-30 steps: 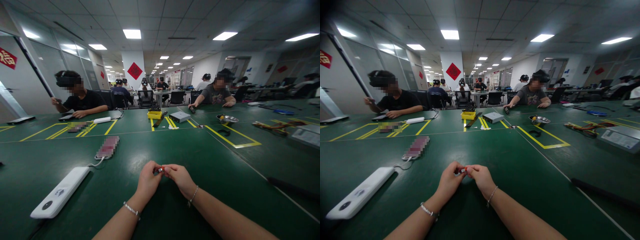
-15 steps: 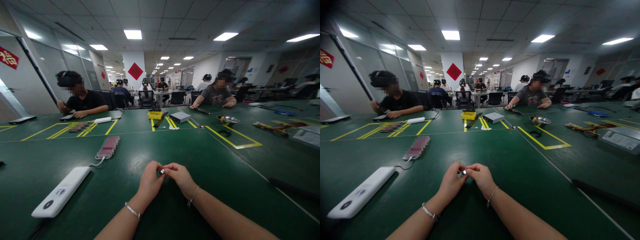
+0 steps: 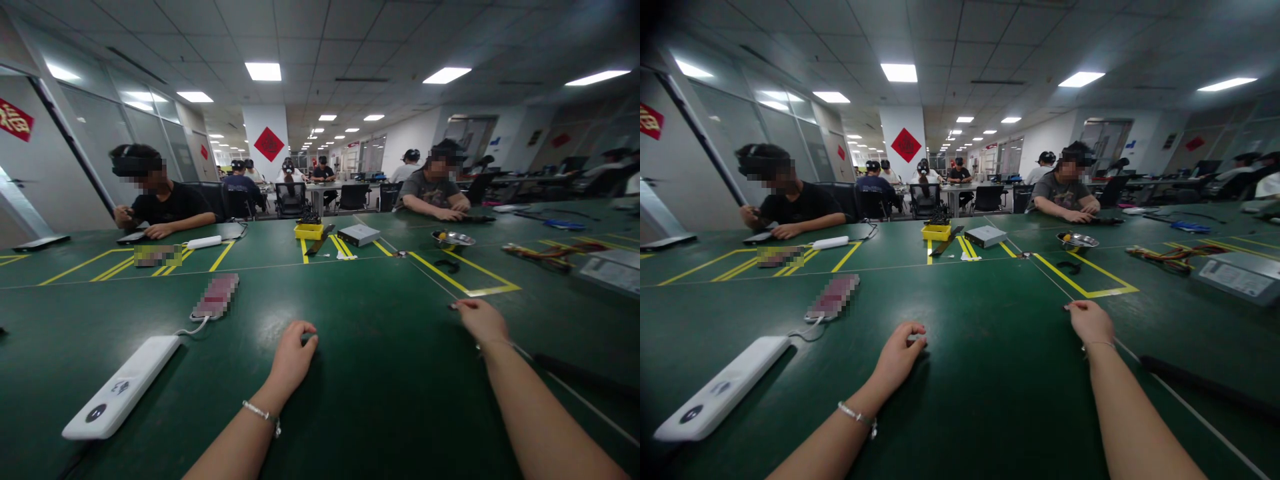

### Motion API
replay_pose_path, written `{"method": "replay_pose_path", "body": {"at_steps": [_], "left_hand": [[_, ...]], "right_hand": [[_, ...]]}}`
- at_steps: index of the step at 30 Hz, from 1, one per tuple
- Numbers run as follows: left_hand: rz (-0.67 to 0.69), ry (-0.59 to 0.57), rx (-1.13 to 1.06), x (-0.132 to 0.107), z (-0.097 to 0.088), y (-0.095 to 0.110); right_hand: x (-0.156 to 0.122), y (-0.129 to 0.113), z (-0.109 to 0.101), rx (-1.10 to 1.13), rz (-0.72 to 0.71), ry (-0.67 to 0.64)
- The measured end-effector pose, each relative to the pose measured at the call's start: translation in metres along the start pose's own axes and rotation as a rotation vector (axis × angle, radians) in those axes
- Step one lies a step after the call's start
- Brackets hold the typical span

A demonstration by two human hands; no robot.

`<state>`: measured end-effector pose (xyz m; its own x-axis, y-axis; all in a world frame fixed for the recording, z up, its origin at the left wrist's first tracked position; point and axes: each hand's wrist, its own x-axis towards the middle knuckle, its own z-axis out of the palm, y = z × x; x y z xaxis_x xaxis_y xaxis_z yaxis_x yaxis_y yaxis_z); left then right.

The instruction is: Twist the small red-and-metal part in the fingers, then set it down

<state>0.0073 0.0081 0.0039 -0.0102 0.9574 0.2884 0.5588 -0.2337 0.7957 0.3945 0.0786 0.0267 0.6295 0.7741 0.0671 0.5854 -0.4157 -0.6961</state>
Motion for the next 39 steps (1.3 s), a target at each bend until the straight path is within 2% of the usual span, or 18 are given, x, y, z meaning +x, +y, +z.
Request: {"method": "replay_pose_path", "body": {"at_steps": [2,7,11,13,15,17,19,21,23,26,28,30,31,33,36,39], "left_hand": [[0.026,0.002,0.004,-0.001,0.0,0.001],[0.05,0.005,0.007,-0.001,0.0,0.0],[0.055,-0.015,0.016,0.0,0.0,0.0],[0.052,-0.028,0.026,0.0,0.0,0.001],[0.051,-0.034,0.039,0.0,0.0,0.001],[0.055,-0.036,0.05,0.0,-0.001,0.003],[0.063,-0.045,0.06,0.0,-0.002,0.004],[0.059,-0.067,0.075,-0.001,-0.002,0.004],[0.046,-0.093,0.102,-0.002,-0.002,0.004],[0.061,-0.121,0.15,-0.003,0.0,0.004],[0.089,-0.15,0.182,-0.004,0.0,0.005],[0.101,-0.185,0.22,-0.004,0.0,0.008],[0.098,-0.2,0.239,-0.005,0.0,0.009],[0.084,-0.217,0.27,-0.005,-0.002,0.011],[0.074,-0.233,0.29,-0.006,-0.004,0.014],[0.079,-0.243,0.29,-0.006,-0.006,0.016]], "right_hand": [[0.006,0.012,-0.007,-0.185,0.032,0.017],[0.011,0.025,-0.007,-0.35,0.062,0.016],[0.01,0.026,-0.004,-0.37,0.075,0.018],[0.006,0.023,-0.001,-0.367,0.059,0.072],[-0.002,0.013,0.004,-0.383,-0.048,0.176],[-0.014,-0.004,0.013,-0.408,-0.243,0.267],[-0.033,-0.027,0.025,-0.415,-0.474,0.261],[-0.062,-0.05,0.041,-0.395,-0.697,0.143],[-0.098,-0.07,0.059,-0.362,-0.883,-0.05],[-0.154,-0.087,0.081,-0.321,-1.046,-0.378],[-0.179,-0.092,0.088,-0.315,-1.136,-0.569],[-0.185,-0.095,0.088,-0.321,-1.215,-0.625],[-0.181,-0.096,0.084,-0.327,-1.226,-0.574],[-0.158,-0.095,0.072,-0.354,-1.146,-0.351],[-0.103,-0.08,0.044,-0.453,-0.811,0.0],[-0.052,-0.047,0.015,-0.582,-0.417,0.132]]}}
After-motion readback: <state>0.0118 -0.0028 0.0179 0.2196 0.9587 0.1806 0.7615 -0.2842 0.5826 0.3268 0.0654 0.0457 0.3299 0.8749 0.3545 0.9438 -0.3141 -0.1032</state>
